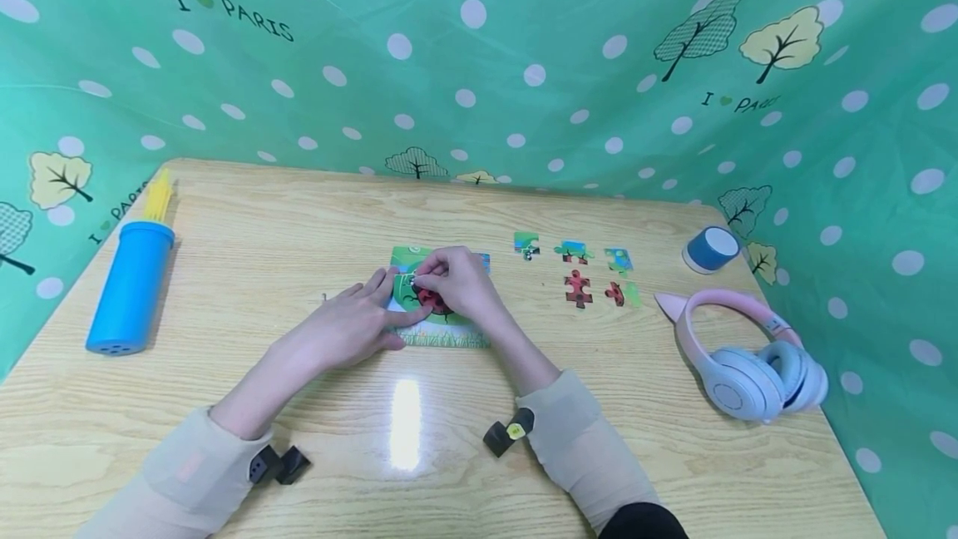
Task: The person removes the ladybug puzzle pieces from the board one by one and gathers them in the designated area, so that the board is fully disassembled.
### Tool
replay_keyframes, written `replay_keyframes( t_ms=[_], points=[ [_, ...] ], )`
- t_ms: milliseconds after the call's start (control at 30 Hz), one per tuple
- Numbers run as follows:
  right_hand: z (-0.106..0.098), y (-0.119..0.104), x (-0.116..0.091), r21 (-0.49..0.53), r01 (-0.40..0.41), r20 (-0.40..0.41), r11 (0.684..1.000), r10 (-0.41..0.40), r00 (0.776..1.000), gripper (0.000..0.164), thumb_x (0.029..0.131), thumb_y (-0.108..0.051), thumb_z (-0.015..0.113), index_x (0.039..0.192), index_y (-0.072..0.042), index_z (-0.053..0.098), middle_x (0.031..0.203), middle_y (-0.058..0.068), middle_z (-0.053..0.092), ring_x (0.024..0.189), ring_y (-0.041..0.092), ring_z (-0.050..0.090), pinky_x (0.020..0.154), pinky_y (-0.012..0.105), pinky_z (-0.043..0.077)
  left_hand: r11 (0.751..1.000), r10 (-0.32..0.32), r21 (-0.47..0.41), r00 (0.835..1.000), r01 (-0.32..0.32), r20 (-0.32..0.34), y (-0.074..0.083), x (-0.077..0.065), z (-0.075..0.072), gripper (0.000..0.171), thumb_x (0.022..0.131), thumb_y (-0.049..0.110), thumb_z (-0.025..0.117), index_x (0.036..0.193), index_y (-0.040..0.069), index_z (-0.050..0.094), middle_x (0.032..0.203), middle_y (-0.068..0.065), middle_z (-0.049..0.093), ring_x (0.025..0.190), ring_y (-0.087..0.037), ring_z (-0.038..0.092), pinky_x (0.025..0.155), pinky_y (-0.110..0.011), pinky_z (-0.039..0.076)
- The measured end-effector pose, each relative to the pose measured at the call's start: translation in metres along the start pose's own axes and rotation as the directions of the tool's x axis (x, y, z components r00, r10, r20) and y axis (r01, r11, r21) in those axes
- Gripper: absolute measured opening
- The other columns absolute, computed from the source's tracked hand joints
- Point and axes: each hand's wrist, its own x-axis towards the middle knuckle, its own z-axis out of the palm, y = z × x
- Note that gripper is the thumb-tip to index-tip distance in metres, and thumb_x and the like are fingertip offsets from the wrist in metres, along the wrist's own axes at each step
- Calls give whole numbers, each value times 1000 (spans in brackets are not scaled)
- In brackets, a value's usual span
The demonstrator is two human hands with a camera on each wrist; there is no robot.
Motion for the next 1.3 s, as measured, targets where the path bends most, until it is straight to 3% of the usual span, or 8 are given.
replay_keyframes(
  t_ms=[233, 600, 1100, 1300],
  points=[
    [0, -1, 0, -3, -3, 0, 1000, 3, 1000, 6, 93, -16, 77, 95, -10, 78, 89, 5, 76, 76, 12, 68, 70, 23, 55, 1000, 0, 0, 1000, 0, 1, 0, 0, 0, 54, 98, 42, 66, 150, 36, 52, 164, -36, 21, 156, -50, 21, 119, -65, 36],
    [-6, -1, 1, 8, -27, 72, 1000, 27, 997, 11, 92, -19, 79, 100, -11, 77, 91, 5, 75, 80, 14, 69, 73, 24, 56, 1000, 3, 1, 1000, -3, 0, -1, 0, 0, 54, 99, 42, 64, 150, 36, 51, 164, -35, 21, 156, -50, 20, 120, -65, 36],
    [-4, -2, 0, 19, -25, 41, 1000, 24, 999, 7, 92, -16, 78, 95, -10, 77, 87, 5, 74, 76, 13, 67, 68, 23, 54, 1000, 1, 2, 1000, -1, 6, -1, 1, 0, 54, 99, 42, 64, 151, 37, 51, 164, -36, 21, 156, -51, 20, 120, -65, 35],
    [-9, -3, 1, 105, -32, 1, 994, 32, 999, 9, 93, -15, 78, 97, -8, 77, 86, 5, 72, 78, 19, 66, 70, 25, 54, 1000, -7, -20, 1000, 7, 11, 0, 0, 0, 54, 98, 41, 65, 150, 36, 52, 165, -36, 17, 156, -52, 19, 121, -65, 33]
  ],
)
